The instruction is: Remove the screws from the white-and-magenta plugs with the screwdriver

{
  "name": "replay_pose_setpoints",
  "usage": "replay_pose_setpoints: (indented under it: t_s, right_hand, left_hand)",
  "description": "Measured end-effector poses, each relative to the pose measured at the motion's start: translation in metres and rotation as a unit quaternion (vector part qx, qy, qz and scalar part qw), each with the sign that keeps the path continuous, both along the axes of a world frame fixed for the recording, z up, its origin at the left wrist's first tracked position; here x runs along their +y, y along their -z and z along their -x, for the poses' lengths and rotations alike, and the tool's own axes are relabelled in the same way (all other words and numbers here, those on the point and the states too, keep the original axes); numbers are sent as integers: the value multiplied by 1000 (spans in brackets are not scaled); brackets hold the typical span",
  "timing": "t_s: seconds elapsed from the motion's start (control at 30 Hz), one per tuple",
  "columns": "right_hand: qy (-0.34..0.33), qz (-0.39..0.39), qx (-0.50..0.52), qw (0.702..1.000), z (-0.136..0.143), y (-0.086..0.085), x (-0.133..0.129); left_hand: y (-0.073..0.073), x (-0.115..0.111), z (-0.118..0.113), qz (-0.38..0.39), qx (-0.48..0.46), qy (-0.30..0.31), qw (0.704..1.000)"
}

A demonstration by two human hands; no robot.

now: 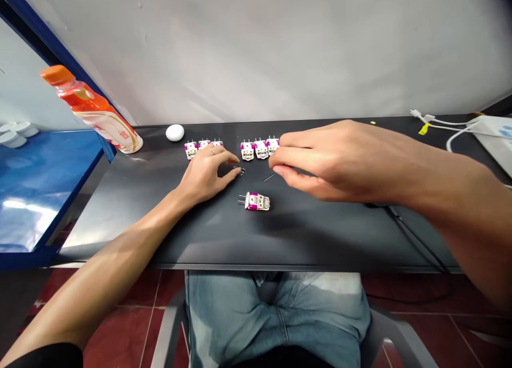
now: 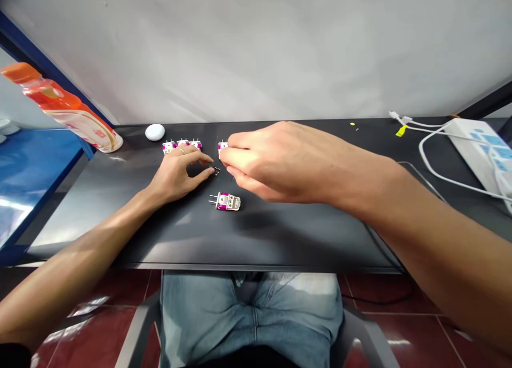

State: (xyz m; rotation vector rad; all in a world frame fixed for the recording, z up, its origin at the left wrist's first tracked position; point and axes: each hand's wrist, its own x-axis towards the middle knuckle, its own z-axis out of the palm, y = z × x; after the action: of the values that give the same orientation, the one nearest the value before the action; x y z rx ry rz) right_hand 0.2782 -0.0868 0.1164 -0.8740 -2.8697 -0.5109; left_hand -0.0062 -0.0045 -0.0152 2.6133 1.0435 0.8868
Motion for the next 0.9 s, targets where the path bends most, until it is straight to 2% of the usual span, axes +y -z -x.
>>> replay_pose_setpoints:
  t_s: [0.17,0.33,0.47,0.77,0.83,0.9]
  right_hand:
    - [5,34,31,999,-2,-2,1]
    - [-33,120,9,992,4,-1,-3]
    - [-20,147,-9,989,9,4,-6]
    - [-27,156,-55,986,15,11,-4]
    - [1,138,-65,988,18,10,-9]
    - [56,97,-87,990,22,8,-15]
  left_hand:
    - [-10,-3,1,4,-36,5,999]
    - [-20,-12,-2,36,-13,169,985]
    - [-18,-17,-5,58,29,233,970]
    - [-14,-16,-7,90,66,248,962]
    - [-14,-16,-7,88,64,254,961]
    - [-14,-16,-7,89,66,257,960]
